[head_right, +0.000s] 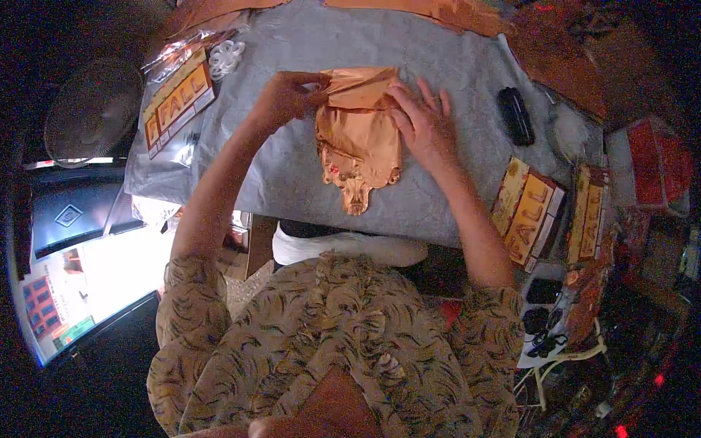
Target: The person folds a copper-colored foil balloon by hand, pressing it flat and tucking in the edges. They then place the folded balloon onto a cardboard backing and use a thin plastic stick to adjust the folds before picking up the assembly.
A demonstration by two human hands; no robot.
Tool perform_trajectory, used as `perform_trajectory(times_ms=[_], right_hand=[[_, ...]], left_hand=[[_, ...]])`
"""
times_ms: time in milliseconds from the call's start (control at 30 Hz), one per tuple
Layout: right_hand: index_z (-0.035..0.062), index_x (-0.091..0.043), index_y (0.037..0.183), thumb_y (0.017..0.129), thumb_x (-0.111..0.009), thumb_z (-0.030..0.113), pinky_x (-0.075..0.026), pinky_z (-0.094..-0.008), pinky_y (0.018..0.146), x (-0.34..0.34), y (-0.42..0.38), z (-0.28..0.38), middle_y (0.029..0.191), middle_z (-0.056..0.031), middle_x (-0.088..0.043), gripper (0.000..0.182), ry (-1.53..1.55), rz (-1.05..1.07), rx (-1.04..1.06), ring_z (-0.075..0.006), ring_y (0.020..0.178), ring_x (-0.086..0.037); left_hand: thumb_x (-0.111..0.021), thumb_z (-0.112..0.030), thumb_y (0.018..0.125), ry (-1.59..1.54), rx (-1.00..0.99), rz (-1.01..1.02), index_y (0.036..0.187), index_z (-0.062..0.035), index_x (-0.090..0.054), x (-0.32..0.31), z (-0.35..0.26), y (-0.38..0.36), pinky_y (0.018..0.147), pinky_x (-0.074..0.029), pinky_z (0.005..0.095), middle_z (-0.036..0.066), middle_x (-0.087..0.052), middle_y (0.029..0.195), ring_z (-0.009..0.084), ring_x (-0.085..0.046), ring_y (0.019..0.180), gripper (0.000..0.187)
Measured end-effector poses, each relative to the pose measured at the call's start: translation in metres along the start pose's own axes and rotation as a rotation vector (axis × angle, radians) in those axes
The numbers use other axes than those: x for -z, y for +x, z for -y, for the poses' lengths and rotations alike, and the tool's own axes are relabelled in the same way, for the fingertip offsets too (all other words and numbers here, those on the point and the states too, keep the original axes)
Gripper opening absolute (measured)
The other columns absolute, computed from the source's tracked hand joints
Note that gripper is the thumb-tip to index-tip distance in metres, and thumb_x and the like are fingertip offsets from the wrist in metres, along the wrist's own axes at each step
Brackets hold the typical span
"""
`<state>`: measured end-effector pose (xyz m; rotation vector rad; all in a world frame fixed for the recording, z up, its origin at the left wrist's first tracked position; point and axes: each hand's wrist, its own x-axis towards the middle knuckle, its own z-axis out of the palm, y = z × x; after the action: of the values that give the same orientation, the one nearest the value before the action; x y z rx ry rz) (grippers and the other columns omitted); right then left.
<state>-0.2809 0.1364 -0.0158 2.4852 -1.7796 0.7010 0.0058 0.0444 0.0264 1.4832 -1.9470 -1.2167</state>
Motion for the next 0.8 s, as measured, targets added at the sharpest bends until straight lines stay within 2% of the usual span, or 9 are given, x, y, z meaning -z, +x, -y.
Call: perform_trajectory(times_ms=[67, 133, 367, 467, 567, 633, 667, 733, 800], right_hand=[[0.0205, -0.056, 0.148, 0.106, -0.057, 0.027, -0.026, -0.0579, 0.122, 0.001, 0.0, 0.0, 0.157, 0.0023, -0.053, 0.043, 0.012, 0.008, -0.005, -0.0313, 0.15, -0.041], [0.0205, -0.055, 0.149, 0.106, -0.057, 0.026, -0.026, -0.0583, 0.122, 0.001, -0.001, 0.0, 0.158, 0.0025, -0.052, 0.043, 0.023, 0.017, -0.01, -0.0317, 0.15, -0.041], [0.0205, -0.054, 0.149, 0.106, -0.056, 0.024, -0.023, -0.0574, 0.124, 0.002, -0.001, 0.0, 0.158, 0.0013, -0.052, 0.044, 0.026, 0.025, 0.007, -0.0332, 0.15, -0.04], [0.0208, -0.053, 0.15, 0.106, -0.055, 0.024, -0.021, -0.0575, 0.124, 0.003, 0.0, 0.001, 0.158, 0.0, -0.052, 0.044, 0.028, 0.039, 0.003, -0.0336, 0.151, -0.039], [0.0206, -0.053, 0.15, 0.106, -0.055, 0.024, -0.021, -0.0579, 0.124, 0.004, 0.0, 0.002, 0.158, -0.0006, -0.052, 0.044, 0.039, 0.045, -0.003, -0.0339, 0.152, -0.038], [0.0204, -0.053, 0.15, 0.107, -0.055, 0.025, -0.021, -0.058, 0.124, 0.005, 0.0, 0.002, 0.158, -0.0006, -0.052, 0.044, 0.041, 0.045, -0.005, -0.0339, 0.152, -0.037], [0.0202, -0.053, 0.15, 0.107, -0.054, 0.025, -0.021, -0.0579, 0.124, 0.005, 0.0, 0.002, 0.158, -0.0004, -0.051, 0.044, 0.042, 0.044, -0.004, -0.0338, 0.152, -0.037], [0.02, -0.053, 0.15, 0.107, -0.054, 0.025, -0.021, -0.0577, 0.124, 0.005, 0.0, 0.003, 0.159, -0.0001, -0.051, 0.044, 0.042, 0.044, -0.005, -0.0337, 0.152, -0.037], [0.0196, -0.053, 0.15, 0.107, -0.054, 0.026, -0.021, -0.0581, 0.124, 0.006, 0.0, 0.003, 0.159, 0.0002, -0.051, 0.044, 0.06, 0.043, -0.002, -0.0339, 0.152, -0.037]], left_hand=[[-0.081, -0.03, 0.093, 0.039, -0.002, 0.007, 0.127, -0.0108, -0.076, 0.002, -0.003, 0.0, 0.052, -0.049, 0.0271, 0.002, -0.071, 0.076, 0.007, -0.055, 0.058, 0.04], [-0.082, -0.023, 0.086, 0.046, 0.043, 0.026, 0.13, -0.0126, -0.075, 0.005, -0.006, 0.0, 0.06, -0.057, 0.0307, 0.01, -0.078, 0.08, 0.0106, -0.068, 0.061, 0.046], [-0.084, -0.027, 0.084, 0.104, 0.063, 0.046, 0.13, -0.0194, -0.075, 0.013, -0.018, -0.005, 0.06, -0.058, 0.0314, 0.007, -0.077, 0.078, 0.0144, -0.071, 0.061, 0.048], [-0.083, -0.029, 0.084, 0.134, 0.046, 0.049, 0.13, -0.0192, -0.075, 0.014, -0.023, -0.009, 0.062, -0.059, 0.0324, 0.008, -0.079, 0.085, 0.015, -0.072, 0.061, 0.047], [-0.081, -0.04, 0.085, 0.281, 0.046, 0.07, 0.131, -0.0258, -0.074, 0.012, -0.017, -0.009, 0.066, -0.061, 0.0373, 0.012, -0.079, 0.093, 0.0226, -0.075, 0.068, 0.048], [-0.078, -0.056, 0.085, 0.506, -0.023, -0.038, 0.135, -0.0361, -0.071, 0.004, -0.008, -0.009, 0.071, -0.061, 0.0427, 0.014, -0.078, 0.097, 0.0317, -0.076, 0.078, 0.054], [-0.078, -0.056, 0.085, 0.505, -0.023, -0.036, 0.135, -0.0361, -0.071, 0.002, -0.004, -0.009, 0.071, -0.061, 0.0427, 0.014, -0.078, 0.097, 0.0317, -0.076, 0.078, 0.054], [-0.078, -0.048, 0.09, 0.588, -0.12, -0.127, 0.136, -0.0319, -0.07, -0.001, -0.006, -0.017, 0.065, -0.058, 0.0459, 0.011, -0.072, 0.068, 0.0303, -0.073, 0.064, 0.05], [-0.08, -0.046, 0.088, 0.613, -0.165, -0.162, 0.136, -0.0319, -0.07, -0.002, -0.007, -0.023, 0.069, -0.057, 0.0472, 0.01, -0.072, 0.076, 0.0318, -0.072, 0.072, 0.051]])
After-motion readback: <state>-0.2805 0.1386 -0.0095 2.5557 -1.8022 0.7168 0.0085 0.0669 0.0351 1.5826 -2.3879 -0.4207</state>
